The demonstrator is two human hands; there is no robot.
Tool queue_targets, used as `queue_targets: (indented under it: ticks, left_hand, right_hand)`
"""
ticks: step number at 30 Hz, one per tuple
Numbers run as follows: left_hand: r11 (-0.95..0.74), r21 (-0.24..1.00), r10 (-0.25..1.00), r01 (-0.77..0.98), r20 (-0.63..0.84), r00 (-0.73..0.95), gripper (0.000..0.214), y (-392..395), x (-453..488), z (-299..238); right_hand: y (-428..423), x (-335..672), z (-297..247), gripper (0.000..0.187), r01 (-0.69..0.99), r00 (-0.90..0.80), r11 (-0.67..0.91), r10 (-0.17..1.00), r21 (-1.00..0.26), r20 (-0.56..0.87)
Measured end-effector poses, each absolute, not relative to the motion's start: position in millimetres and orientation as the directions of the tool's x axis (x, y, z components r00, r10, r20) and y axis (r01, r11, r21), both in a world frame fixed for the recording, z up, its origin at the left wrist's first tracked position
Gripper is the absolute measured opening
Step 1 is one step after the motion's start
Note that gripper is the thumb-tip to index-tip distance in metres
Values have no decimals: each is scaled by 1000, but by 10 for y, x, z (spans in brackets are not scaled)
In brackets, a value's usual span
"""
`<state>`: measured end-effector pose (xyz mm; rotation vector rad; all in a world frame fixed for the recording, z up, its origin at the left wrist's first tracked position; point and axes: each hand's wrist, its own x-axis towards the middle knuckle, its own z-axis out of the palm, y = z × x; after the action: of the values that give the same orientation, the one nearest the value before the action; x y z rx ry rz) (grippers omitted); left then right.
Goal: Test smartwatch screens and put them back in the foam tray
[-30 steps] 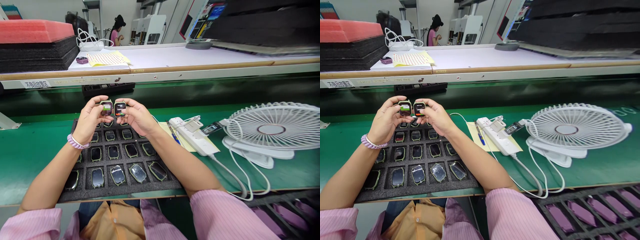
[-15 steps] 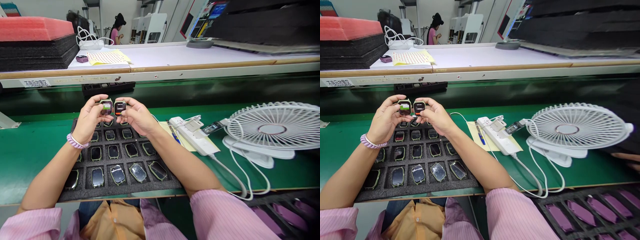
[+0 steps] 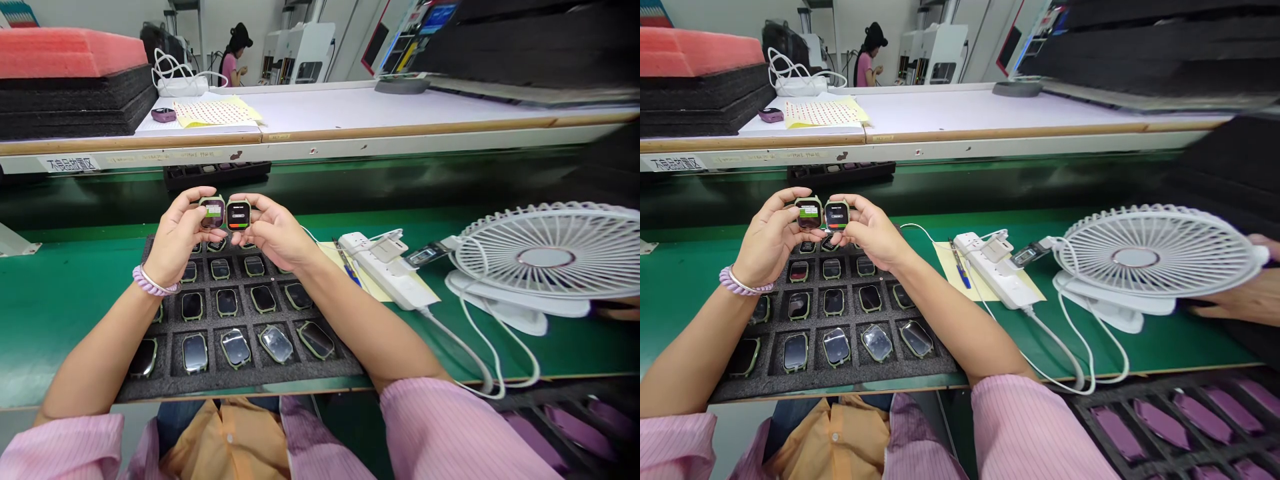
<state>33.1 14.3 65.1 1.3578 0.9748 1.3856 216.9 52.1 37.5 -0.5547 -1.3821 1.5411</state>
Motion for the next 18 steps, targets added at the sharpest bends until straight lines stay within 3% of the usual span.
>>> queue_targets:
  ticks: [7, 18]
  left_hand:
    - [-243, 965, 967, -101, 249, 48, 35, 138, 330, 656]
    - [-239, 965, 968, -107, 246, 51, 34, 139, 339, 658]
  right_hand:
    - [528, 2157, 395, 47, -381, -404, 40, 892, -924, 205]
    - [503, 2147, 430, 53, -385, -377, 30, 907, -922, 188]
